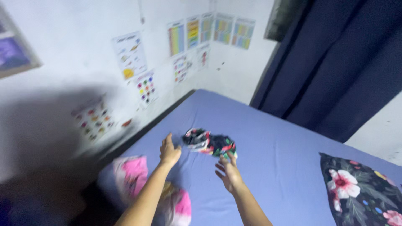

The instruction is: The person stuffs a blue star-patterned pillowcase with a pink pillow insert on a bed. They adjust the fabric, tuck the insert, and zip the case closed.

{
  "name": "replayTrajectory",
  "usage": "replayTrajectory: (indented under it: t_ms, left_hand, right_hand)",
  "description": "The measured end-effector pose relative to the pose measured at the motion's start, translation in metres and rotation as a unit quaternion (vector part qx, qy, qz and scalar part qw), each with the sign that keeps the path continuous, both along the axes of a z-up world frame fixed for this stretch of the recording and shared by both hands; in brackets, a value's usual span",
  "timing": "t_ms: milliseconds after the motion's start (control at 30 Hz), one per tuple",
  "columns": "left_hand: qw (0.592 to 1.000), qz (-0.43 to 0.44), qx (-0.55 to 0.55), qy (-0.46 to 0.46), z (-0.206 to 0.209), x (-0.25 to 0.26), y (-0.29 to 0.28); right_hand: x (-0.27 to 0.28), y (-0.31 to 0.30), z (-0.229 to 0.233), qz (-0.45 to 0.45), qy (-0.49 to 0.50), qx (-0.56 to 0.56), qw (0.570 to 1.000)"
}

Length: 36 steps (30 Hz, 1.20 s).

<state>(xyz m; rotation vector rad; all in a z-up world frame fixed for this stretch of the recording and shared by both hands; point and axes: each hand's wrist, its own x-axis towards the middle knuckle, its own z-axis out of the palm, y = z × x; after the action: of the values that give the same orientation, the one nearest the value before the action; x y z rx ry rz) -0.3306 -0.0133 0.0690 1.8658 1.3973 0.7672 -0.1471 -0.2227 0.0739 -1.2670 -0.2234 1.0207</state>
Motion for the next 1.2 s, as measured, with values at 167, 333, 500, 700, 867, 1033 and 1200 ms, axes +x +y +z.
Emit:
replayTrajectory:
  t_ms: [167, 333, 500, 700, 867, 1033, 1200]
  left_hand:
    - [0.998, 0.034, 0.010, 0.046, 0.028, -0.106, -0.091]
    - [0.993, 0.094, 0.062, 0.044, 0.052, -0.219, -0.137]
    - [0.982, 0.152, 0.115, 0.015, 0.058, -0.307, -0.154]
    - [0.981, 0.181, 0.068, 0.026, 0.069, -0.415, -0.172]
    - [0.977, 0.180, 0.086, 0.074, 0.073, -0.514, -0.179]
    - [0.978, 0.150, 0.077, 0.119, 0.055, -0.596, -0.189]
    - [0.980, 0.131, 0.086, 0.122, 0.036, -0.649, -0.194]
  right_hand:
    - [-0.106, -0.044, 0.034, 0.047, -0.014, -0.018, 0.999]
    - [-0.203, -0.064, 0.061, 0.106, -0.038, 0.000, 0.994]
    - [-0.280, -0.071, 0.075, 0.146, -0.030, 0.030, 0.988]
    - [-0.363, -0.066, 0.074, 0.164, -0.028, 0.035, 0.985]
    - [-0.454, -0.063, 0.062, 0.160, 0.000, 0.051, 0.986]
    - [-0.543, -0.084, 0.048, 0.146, 0.013, 0.058, 0.988]
    - [-0.590, -0.114, 0.049, 0.117, 0.038, 0.034, 0.992]
